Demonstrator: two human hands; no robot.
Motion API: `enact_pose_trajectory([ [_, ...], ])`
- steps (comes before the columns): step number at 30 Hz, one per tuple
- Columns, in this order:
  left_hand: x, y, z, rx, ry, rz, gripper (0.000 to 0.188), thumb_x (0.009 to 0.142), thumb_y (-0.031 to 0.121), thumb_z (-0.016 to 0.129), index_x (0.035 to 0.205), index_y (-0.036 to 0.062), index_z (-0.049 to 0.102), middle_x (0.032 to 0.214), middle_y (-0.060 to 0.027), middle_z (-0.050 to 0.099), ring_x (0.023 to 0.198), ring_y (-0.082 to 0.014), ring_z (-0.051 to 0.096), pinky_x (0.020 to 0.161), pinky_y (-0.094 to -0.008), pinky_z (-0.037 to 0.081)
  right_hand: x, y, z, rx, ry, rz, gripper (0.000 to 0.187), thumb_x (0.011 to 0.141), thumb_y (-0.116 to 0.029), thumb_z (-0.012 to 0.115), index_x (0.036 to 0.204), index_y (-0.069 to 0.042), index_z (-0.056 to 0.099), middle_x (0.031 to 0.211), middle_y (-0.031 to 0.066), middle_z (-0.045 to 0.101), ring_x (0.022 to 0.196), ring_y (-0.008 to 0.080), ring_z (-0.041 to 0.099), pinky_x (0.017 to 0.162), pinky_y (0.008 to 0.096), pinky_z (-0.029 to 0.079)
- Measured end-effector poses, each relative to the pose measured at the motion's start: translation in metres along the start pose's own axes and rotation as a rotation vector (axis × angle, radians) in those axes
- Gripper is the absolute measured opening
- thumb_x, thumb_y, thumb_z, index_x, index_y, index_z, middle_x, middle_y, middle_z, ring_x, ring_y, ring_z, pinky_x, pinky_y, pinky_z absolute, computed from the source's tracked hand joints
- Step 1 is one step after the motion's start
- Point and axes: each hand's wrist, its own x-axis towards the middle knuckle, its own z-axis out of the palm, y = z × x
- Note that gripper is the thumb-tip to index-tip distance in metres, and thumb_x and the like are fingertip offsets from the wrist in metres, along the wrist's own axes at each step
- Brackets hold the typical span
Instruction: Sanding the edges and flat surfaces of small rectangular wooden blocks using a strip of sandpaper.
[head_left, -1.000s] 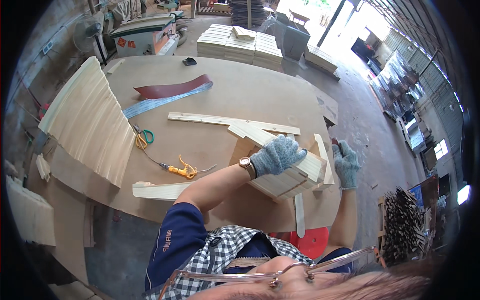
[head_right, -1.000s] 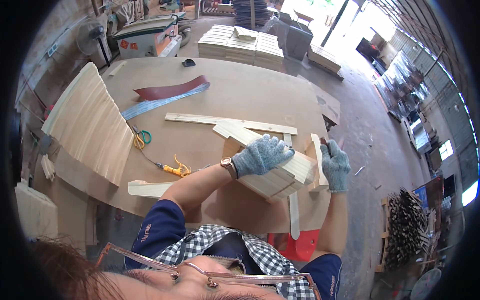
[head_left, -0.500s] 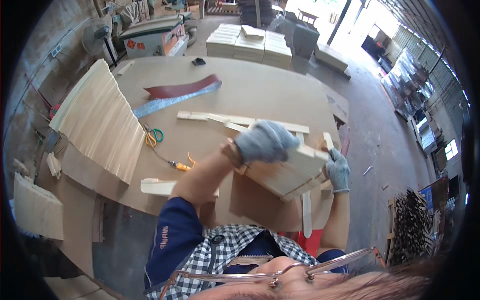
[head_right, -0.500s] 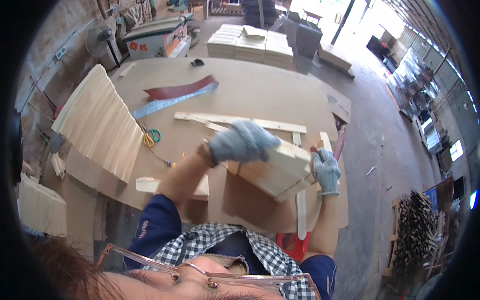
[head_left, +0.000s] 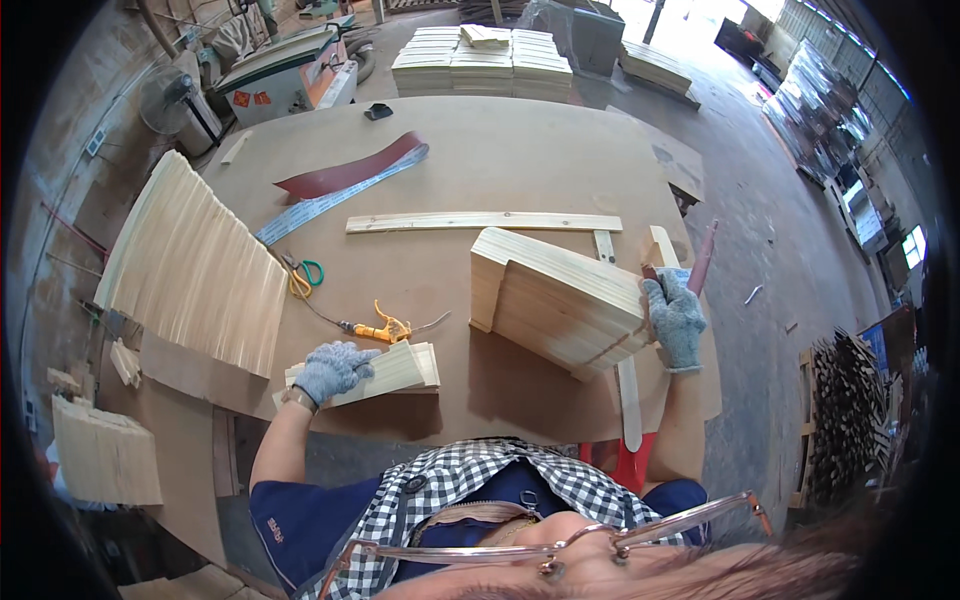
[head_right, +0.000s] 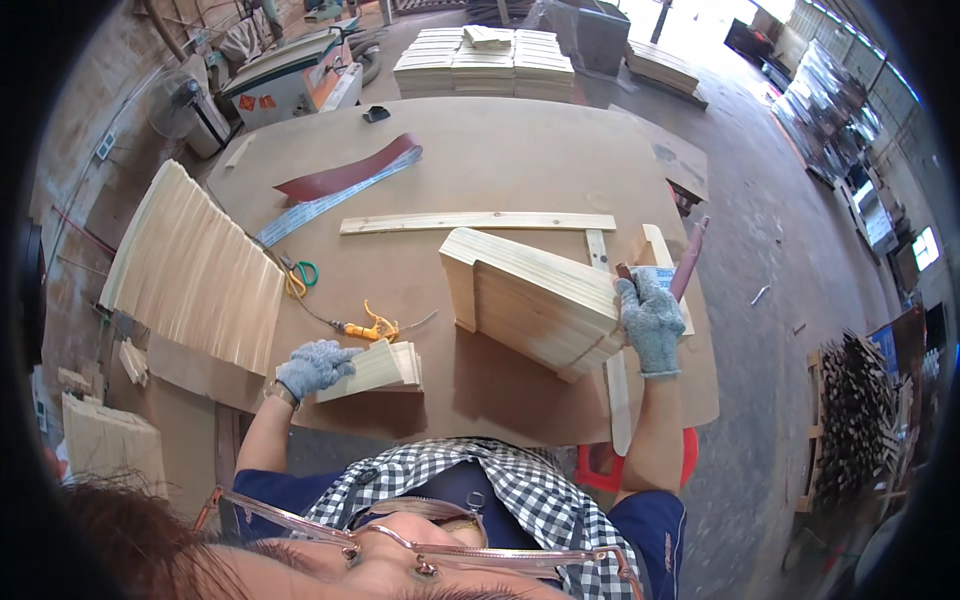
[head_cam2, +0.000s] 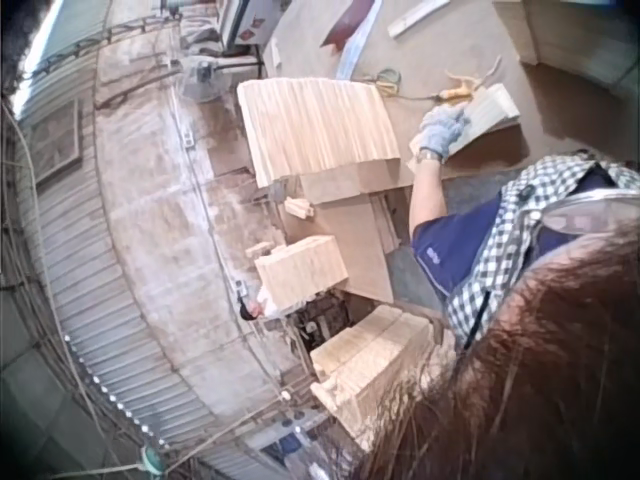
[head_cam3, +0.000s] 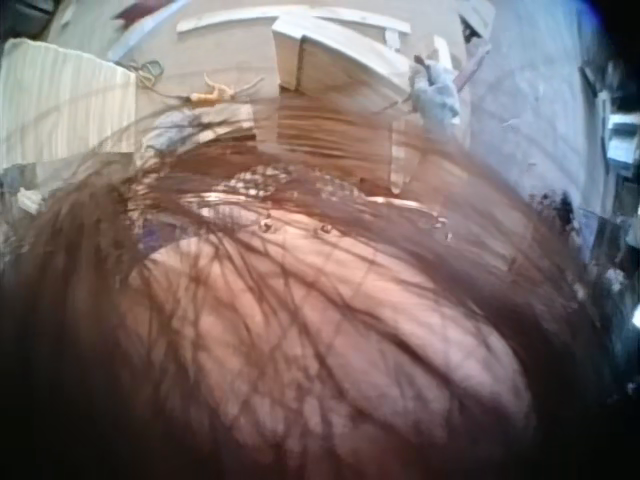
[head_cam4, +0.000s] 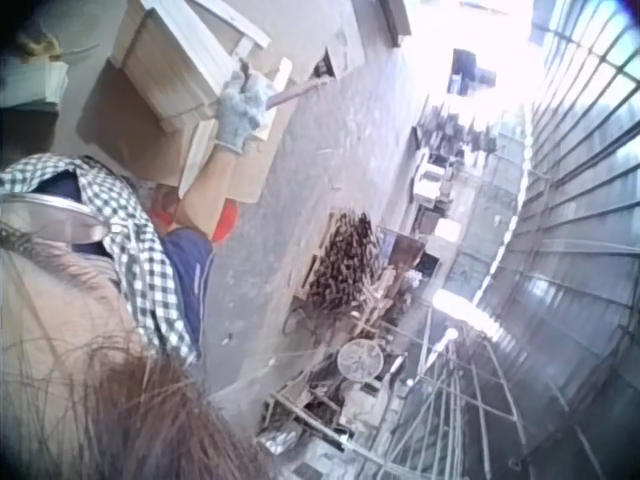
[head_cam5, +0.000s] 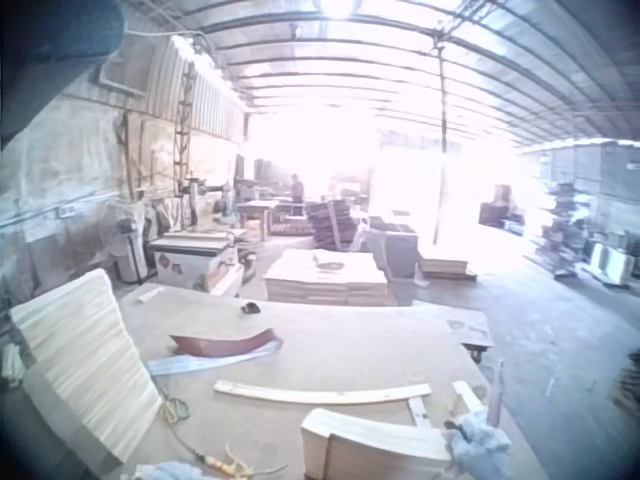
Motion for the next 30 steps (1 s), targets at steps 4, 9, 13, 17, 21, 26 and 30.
enact_pose_trajectory([
  [4,0.015,0.028,-0.015,0.288,0.375,0.136,0.044,0.077,0.032,0.068,0.118,0.0159,0.060,0.096,-0.0114,0.061,0.097,-0.0270,0.058,0.084,-0.0448,0.044,-0.002,0.000,0.001,-0.007,-0.007,0.044,0.018,0.089,-0.027,0.065,0.098,-0.013,0.069,0.085,0.0134,0.069,0.077,0.0323,0.067,0.070,0.0420,0.051],
  [9,0.078,0.156,-0.113,0.159,0.934,0.704,0.062,0.081,0.042,0.067,0.131,0.0096,0.051,0.121,-0.0163,0.055,0.118,-0.0356,0.051,0.101,-0.0474,0.039,0.000,0.011,0.005,0.077,0.107,-0.096,0.015,0.090,-0.026,0.064,0.094,-0.012,0.067,0.083,0.0140,0.067,0.073,0.0331,0.065,0.066,0.0421,0.049],
  [13,0.147,0.220,-0.144,-0.006,0.961,0.969,0.070,0.083,0.053,0.063,0.136,0.0087,0.048,0.126,-0.0184,0.054,0.122,-0.0371,0.049,0.104,-0.0465,0.038,0.013,0.039,-0.004,0.098,0.002,0.066,0.016,0.090,-0.026,0.063,0.093,-0.010,0.065,0.084,0.0156,0.067,0.071,0.0337,0.064,0.063,0.0430,0.048],
  [17,0.174,0.249,-0.140,-0.051,0.568,0.878,0.080,0.082,0.066,0.057,0.135,0.0066,0.047,0.113,-0.0173,0.058,0.106,-0.0339,0.057,0.093,-0.0438,0.045,-0.007,0.045,-0.027,0.181,0.025,0.197,0.023,0.091,-0.031,0.063,0.091,-0.007,0.061,0.085,0.0183,0.067,0.074,0.0356,0.065,0.064,0.0449,0.049],
  [21,0.171,0.248,-0.127,0.016,0.606,0.816,0.077,0.083,0.064,0.059,0.133,0.0061,0.048,0.099,-0.0139,0.058,0.090,-0.0309,0.059,0.081,-0.0437,0.048,-0.035,0.010,-0.012,-0.160,-0.035,-0.032,0.022,0.091,-0.033,0.059,0.091,-0.011,0.060,0.082,0.0159,0.068,0.078,0.0351,0.067,0.069,0.0479,0.052],
  [26,0.168,0.246,-0.127,0.007,0.652,0.823,0.071,0.083,0.059,0.061,0.128,0.0052,0.050,0.099,-0.0138,0.058,0.088,-0.0305,0.059,0.080,-0.0430,0.048,0.024,0.034,0.022,-0.232,0.033,-0.079,0.016,0.089,-0.029,0.061,0.090,-0.012,0.061,0.080,0.0135,0.068,0.076,0.0329,0.067,0.071,0.0486,0.052],
  [30,0.170,0.248,-0.123,-0.007,0.694,0.829,0.069,0.084,0.058,0.060,0.127,0.0041,0.050,0.099,-0.0146,0.058,0.087,-0.0308,0.059,0.079,-0.0430,0.048,0.022,0.032,0.021,-0.121,0.088,-0.076,0.011,0.087,-0.024,0.064,0.090,-0.013,0.063,0.080,0.0138,0.068,0.070,0.0322,0.067,0.065,0.0460,0.053],
])
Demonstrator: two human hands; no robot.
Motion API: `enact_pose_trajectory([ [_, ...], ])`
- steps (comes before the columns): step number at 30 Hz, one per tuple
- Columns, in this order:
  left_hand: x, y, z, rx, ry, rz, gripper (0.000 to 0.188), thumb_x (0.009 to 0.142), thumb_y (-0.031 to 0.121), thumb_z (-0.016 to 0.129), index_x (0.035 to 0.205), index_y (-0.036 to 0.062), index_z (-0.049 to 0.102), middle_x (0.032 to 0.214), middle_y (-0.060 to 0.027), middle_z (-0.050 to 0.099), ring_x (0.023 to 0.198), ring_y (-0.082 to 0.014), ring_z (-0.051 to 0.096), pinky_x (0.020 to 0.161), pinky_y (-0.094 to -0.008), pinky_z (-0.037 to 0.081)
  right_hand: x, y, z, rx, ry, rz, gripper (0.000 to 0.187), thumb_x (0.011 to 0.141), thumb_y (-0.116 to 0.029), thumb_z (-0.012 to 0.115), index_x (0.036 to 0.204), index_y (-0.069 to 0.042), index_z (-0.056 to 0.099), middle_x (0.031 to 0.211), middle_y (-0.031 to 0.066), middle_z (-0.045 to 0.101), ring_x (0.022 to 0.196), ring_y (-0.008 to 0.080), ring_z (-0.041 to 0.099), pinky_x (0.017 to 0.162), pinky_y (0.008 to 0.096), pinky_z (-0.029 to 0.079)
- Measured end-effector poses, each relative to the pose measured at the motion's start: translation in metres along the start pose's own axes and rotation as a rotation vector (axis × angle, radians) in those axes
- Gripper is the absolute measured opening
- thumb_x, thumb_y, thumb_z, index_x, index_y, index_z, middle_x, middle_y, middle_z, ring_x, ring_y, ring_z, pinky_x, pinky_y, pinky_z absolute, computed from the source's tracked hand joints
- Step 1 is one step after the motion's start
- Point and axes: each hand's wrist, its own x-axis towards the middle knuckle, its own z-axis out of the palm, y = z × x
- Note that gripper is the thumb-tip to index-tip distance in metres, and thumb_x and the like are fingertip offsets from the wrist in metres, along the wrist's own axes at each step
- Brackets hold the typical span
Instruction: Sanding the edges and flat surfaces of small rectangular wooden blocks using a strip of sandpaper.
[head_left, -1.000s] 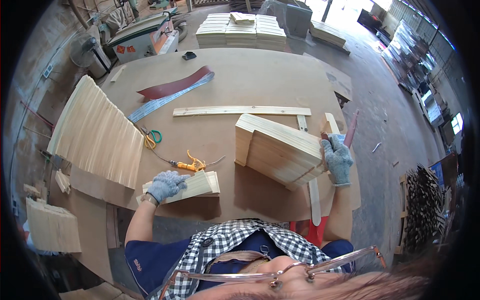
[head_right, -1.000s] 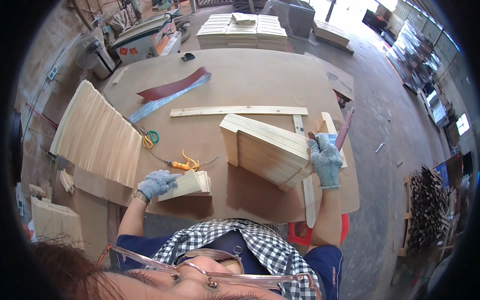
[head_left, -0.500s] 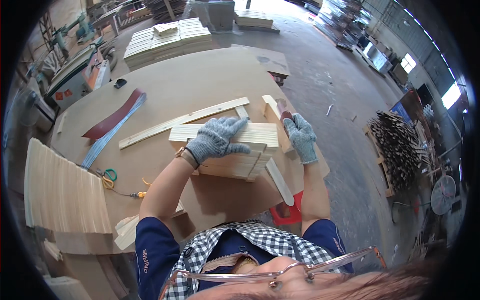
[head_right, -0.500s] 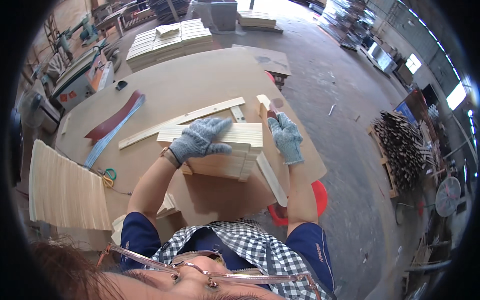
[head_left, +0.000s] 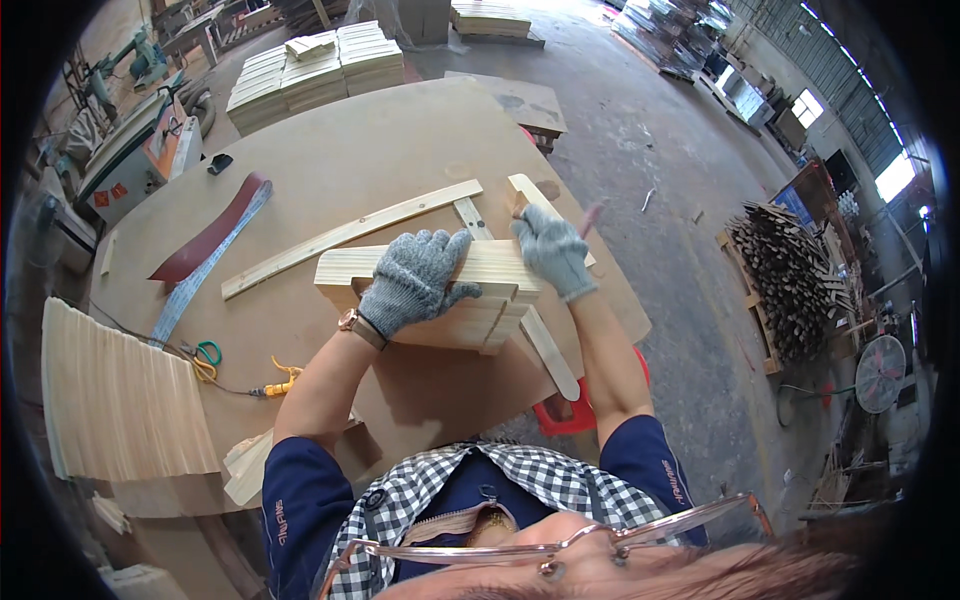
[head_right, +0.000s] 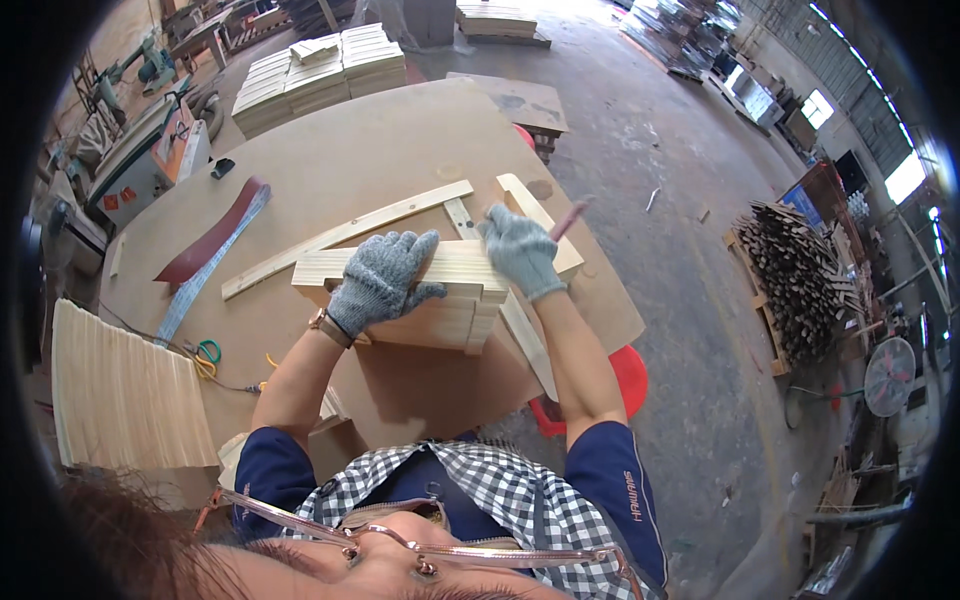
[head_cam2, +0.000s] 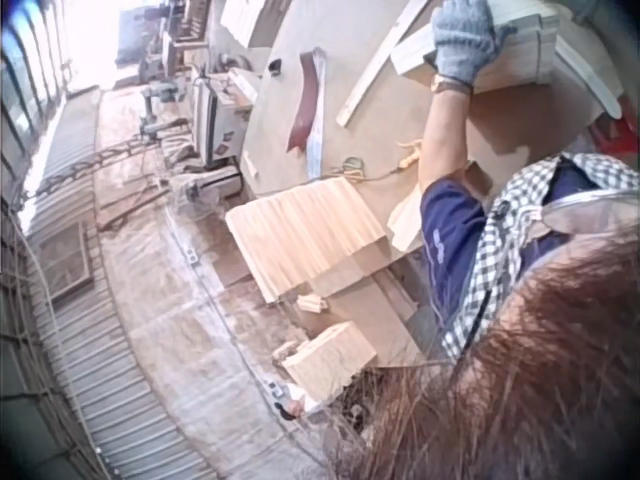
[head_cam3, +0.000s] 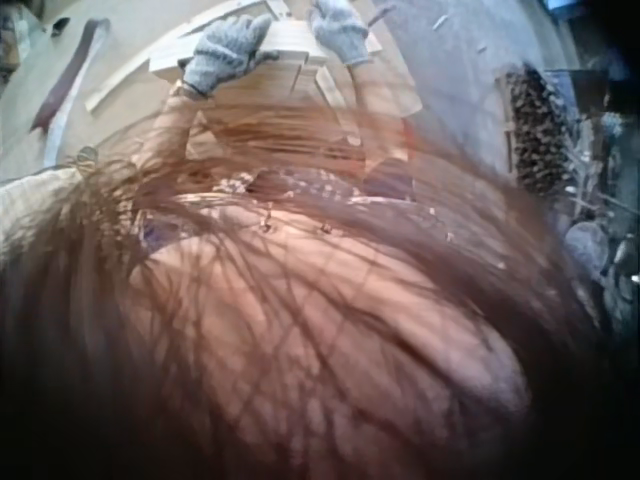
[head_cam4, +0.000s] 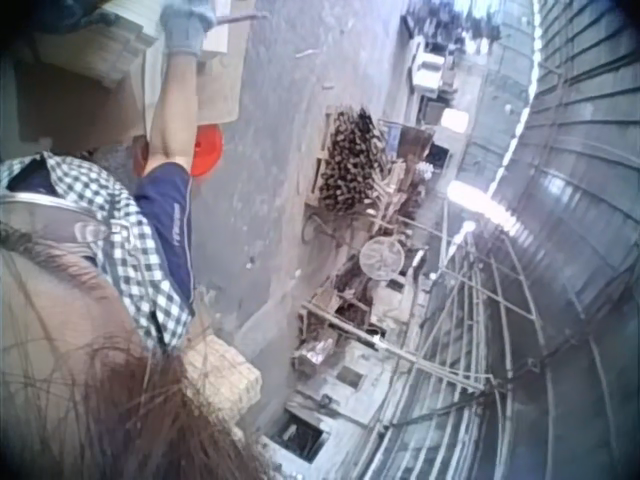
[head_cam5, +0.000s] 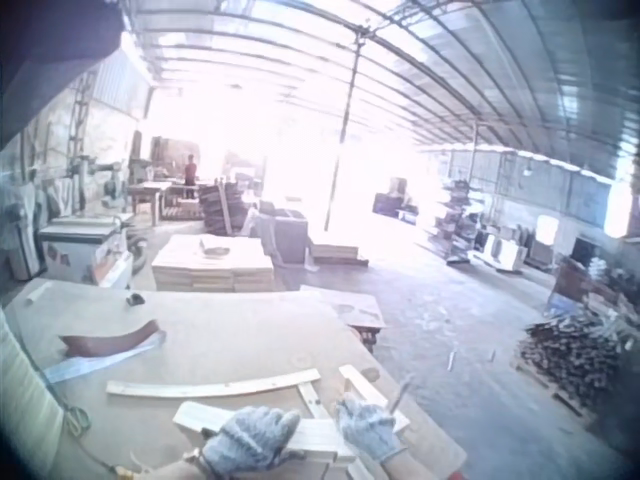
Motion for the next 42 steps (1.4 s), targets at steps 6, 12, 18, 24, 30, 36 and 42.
enact_pose_trajectory([
  [6,-0.008,-0.003,0.000,0.004,0.014,-0.016,0.068,0.085,0.058,0.059,0.126,0.0043,0.051,0.098,-0.0143,0.058,0.086,-0.0312,0.059,0.078,-0.0430,0.047,-0.056,-0.027,-0.027,0.046,-0.021,-0.228,0.010,0.087,-0.024,0.064,0.090,-0.015,0.066,0.070,0.0125,0.064,0.059,0.0298,0.063,0.061,0.0406,0.052],
  [12,-0.002,-0.001,-0.001,-0.008,0.031,0.018,0.066,0.086,0.058,0.057,0.126,0.0051,0.052,0.097,-0.0141,0.058,0.084,-0.0312,0.059,0.077,-0.0432,0.047,-0.016,-0.036,0.017,-0.184,0.090,-0.355,0.009,0.082,-0.021,0.063,0.091,-0.017,0.065,0.073,0.0127,0.065,0.063,0.0301,0.065,0.057,0.0411,0.051],
  [18,-0.009,-0.009,0.018,0.057,0.191,0.040,0.066,0.084,0.060,0.058,0.121,0.0056,0.054,0.091,-0.0126,0.059,0.081,-0.0283,0.060,0.074,-0.0416,0.048,-0.061,-0.046,-0.029,-0.056,-0.059,-0.247,0.013,0.086,-0.022,0.062,0.097,-0.016,0.066,0.073,0.0150,0.065,0.065,0.0315,0.066,0.058,0.0425,0.050],
  [24,-0.003,-0.001,0.007,0.010,0.111,-0.015,0.071,0.081,0.062,0.060,0.121,0.0038,0.055,0.093,-0.0133,0.060,0.083,-0.0297,0.060,0.077,-0.0418,0.047,-0.005,0.009,-0.047,0.033,0.012,0.013,0.015,0.089,-0.030,0.061,0.094,-0.016,0.067,0.075,0.0163,0.066,0.068,0.0365,0.066,0.060,0.0466,0.051],
  [30,0.001,-0.005,0.014,-0.030,0.138,0.037,0.074,0.074,0.060,0.067,0.116,0.0010,0.055,0.091,-0.0125,0.063,0.083,-0.0279,0.063,0.072,-0.0389,0.048,0.017,-0.003,0.004,-0.221,-0.078,0.069,0.024,0.090,-0.034,0.057,0.094,-0.012,0.065,0.089,0.0183,0.068,0.084,0.0381,0.065,0.074,0.0492,0.050],
  [36,-0.002,0.002,0.008,-0.054,0.026,-0.095,0.063,0.080,0.056,0.064,0.115,0.0045,0.056,0.095,-0.0129,0.062,0.088,-0.0277,0.063,0.080,-0.0410,0.047,0.102,-0.097,0.027,-0.093,-0.428,-0.402,0.031,0.091,-0.033,0.056,0.104,-0.008,0.066,0.101,0.0162,0.068,0.097,0.0321,0.064,0.087,0.0413,0.050],
  [42,0.008,-0.006,0.067,-0.289,0.357,-0.115,0.045,0.080,0.048,0.064,0.107,0.0118,0.060,0.099,-0.0112,0.066,0.094,-0.0291,0.065,0.079,-0.0430,0.049,0.074,-0.244,0.094,-0.119,-0.810,-0.464,0.027,0.089,-0.031,0.056,0.097,-0.010,0.071,0.104,0.0098,0.070,0.099,0.0288,0.066,0.085,0.0377,0.052],
])
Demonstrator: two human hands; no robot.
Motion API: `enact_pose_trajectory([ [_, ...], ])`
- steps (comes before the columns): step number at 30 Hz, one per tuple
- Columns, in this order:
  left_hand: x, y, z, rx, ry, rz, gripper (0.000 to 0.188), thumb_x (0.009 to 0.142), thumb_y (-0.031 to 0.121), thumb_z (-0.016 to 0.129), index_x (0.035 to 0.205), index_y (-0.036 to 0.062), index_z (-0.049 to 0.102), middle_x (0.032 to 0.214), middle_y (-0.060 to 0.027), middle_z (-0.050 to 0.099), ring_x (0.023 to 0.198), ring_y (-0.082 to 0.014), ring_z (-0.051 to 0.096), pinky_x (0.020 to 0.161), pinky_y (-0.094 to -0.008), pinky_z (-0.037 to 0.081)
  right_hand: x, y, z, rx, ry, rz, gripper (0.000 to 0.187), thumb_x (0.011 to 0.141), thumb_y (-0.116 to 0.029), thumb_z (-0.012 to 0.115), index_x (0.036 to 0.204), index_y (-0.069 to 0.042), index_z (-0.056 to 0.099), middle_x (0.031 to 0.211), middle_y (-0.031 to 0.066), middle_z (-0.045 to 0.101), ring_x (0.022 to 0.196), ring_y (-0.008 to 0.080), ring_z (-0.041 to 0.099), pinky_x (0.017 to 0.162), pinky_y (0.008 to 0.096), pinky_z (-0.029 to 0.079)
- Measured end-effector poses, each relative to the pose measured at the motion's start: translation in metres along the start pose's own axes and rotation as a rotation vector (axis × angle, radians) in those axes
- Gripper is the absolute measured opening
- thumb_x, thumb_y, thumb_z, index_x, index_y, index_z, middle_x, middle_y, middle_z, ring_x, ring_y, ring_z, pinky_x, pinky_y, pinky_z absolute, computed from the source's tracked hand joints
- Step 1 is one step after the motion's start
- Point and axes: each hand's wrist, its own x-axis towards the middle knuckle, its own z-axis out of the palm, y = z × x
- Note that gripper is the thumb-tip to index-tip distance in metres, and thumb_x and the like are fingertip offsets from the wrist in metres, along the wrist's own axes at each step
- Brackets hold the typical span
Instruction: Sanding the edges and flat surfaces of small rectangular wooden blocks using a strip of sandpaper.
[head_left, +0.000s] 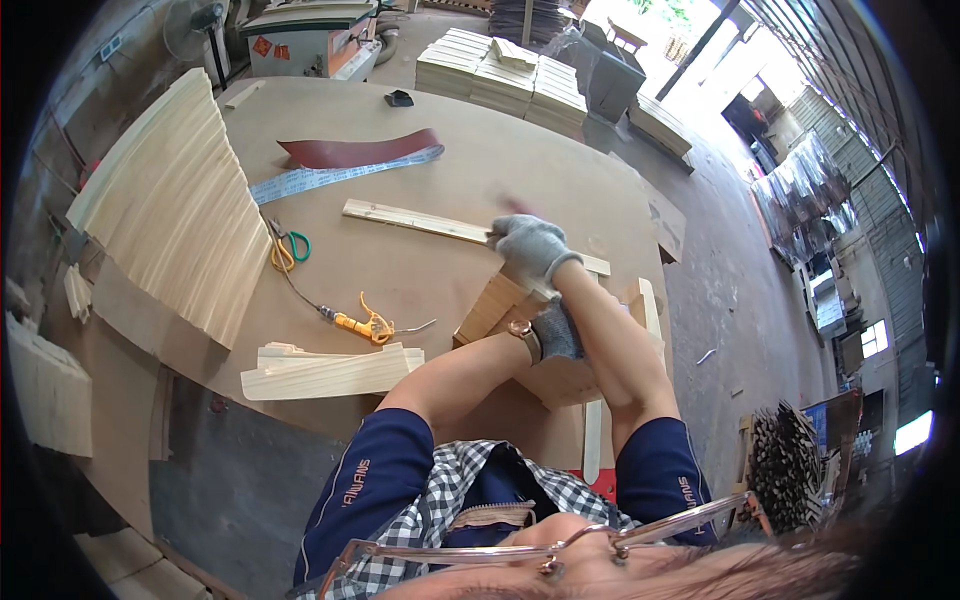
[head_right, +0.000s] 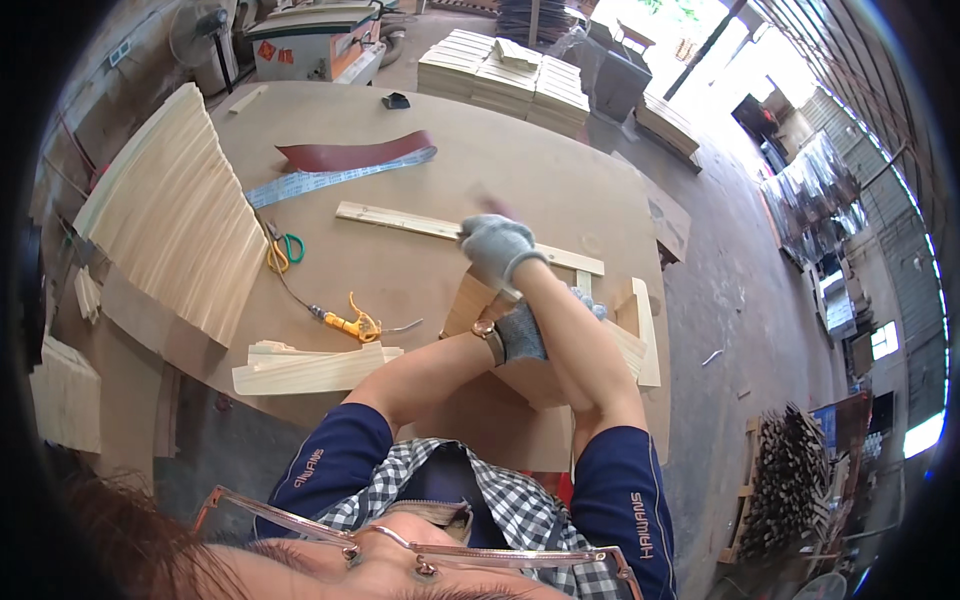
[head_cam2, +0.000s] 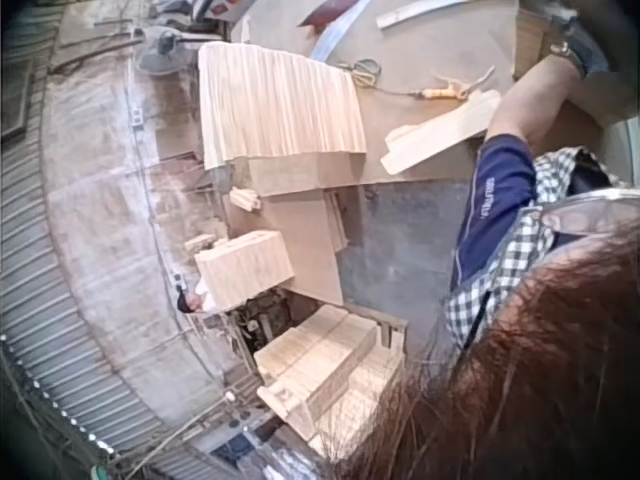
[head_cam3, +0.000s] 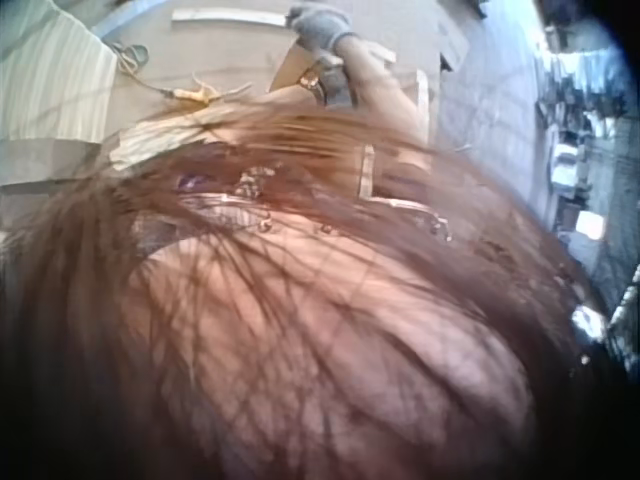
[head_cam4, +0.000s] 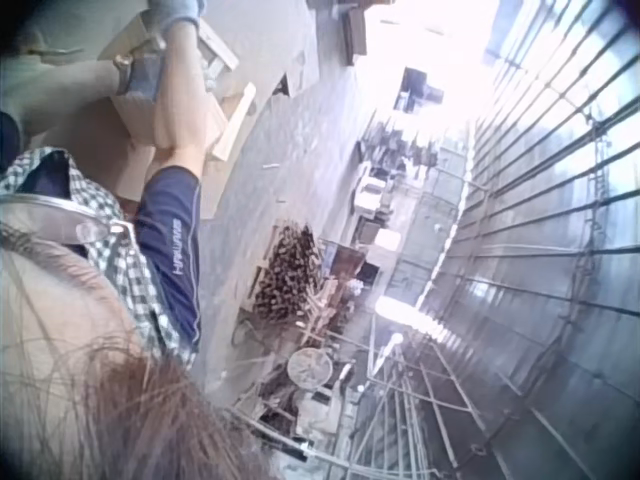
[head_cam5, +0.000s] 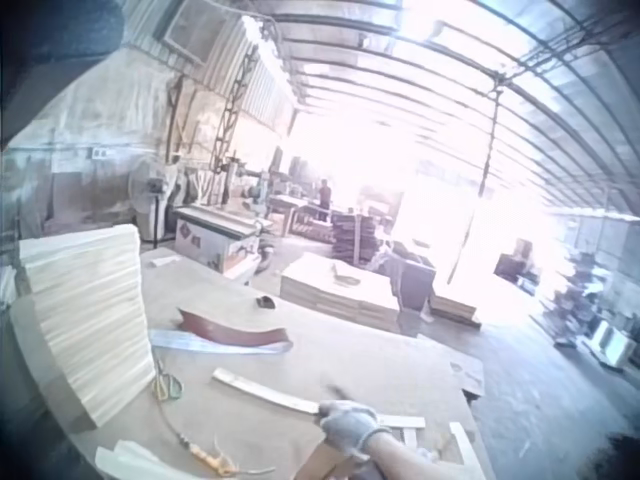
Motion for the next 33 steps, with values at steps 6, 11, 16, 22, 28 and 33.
enact_pose_trajectory([
  [6,0.030,0.019,-0.024,0.270,-0.468,-0.018,0.033,0.082,0.034,0.064,0.107,0.0121,0.061,0.094,-0.0112,0.069,0.090,-0.0279,0.069,0.075,-0.0403,0.055,-0.056,-0.040,0.027,-0.304,-0.317,-0.338,0.020,0.087,-0.019,0.055,0.097,-0.012,0.070,0.095,0.0136,0.071,0.088,0.0309,0.069,0.073,0.0434,0.055],
  [11,0.021,0.026,-0.012,0.725,-0.601,-0.566,0.025,0.084,0.023,0.066,0.106,0.0114,0.065,0.096,-0.0081,0.070,0.095,-0.0210,0.068,0.079,-0.0375,0.054,-0.114,-0.030,-0.034,0.128,0.548,-0.153,0.015,0.088,-0.015,0.058,0.101,-0.014,0.065,0.082,0.0146,0.067,0.077,0.0344,0.067,0.061,0.0448,0.052],
  [16,0.000,0.022,-0.080,0.394,-0.384,0.236,0.041,0.088,0.038,0.059,0.121,0.0144,0.054,0.113,-0.0100,0.059,0.097,-0.0255,0.061,0.081,-0.0405,0.048,-0.161,0.122,-0.044,-0.097,0.876,0.216,0.015,0.093,-0.025,0.060,0.105,-0.016,0.065,0.085,0.0165,0.068,0.072,0.0346,0.065,0.062,0.0455,0.047],
  [22,-0.068,0.006,-0.175,0.388,-0.074,0.154,0.008,0.081,0.018,0.061,0.079,0.0145,0.054,0.065,-0.0072,0.056,0.060,-0.0252,0.060,0.055,-0.0373,0.047,-0.210,0.191,0.043,-0.044,0.626,0.428,0.018,0.092,-0.031,0.061,0.101,-0.015,0.064,0.087,0.0166,0.069,0.079,0.0364,0.066,0.068,0.0454,0.050],
  [28,-0.225,0.001,-0.269,0.310,-0.497,-0.596,0.036,0.092,0.038,0.059,0.121,0.0183,0.063,0.102,-0.0114,0.069,0.092,-0.0300,0.067,0.081,-0.0416,0.053,-0.194,0.145,0.054,-0.179,0.512,0.548,0.022,0.093,-0.034,0.059,0.104,-0.015,0.064,0.084,0.0178,0.068,0.076,0.0386,0.066,0.064,0.0493,0.050],
  [33,-0.268,-0.010,-0.245,0.234,-0.657,-1.004,0.041,0.090,0.048,0.057,0.123,0.0249,0.064,0.111,-0.0122,0.067,0.105,-0.0298,0.063,0.093,-0.0435,0.048,-0.194,0.168,0.068,-0.141,0.625,0.513,0.022,0.092,-0.034,0.060,0.105,-0.017,0.067,0.082,0.0153,0.070,0.072,0.0339,0.068,0.083,0.0455,0.048],
])
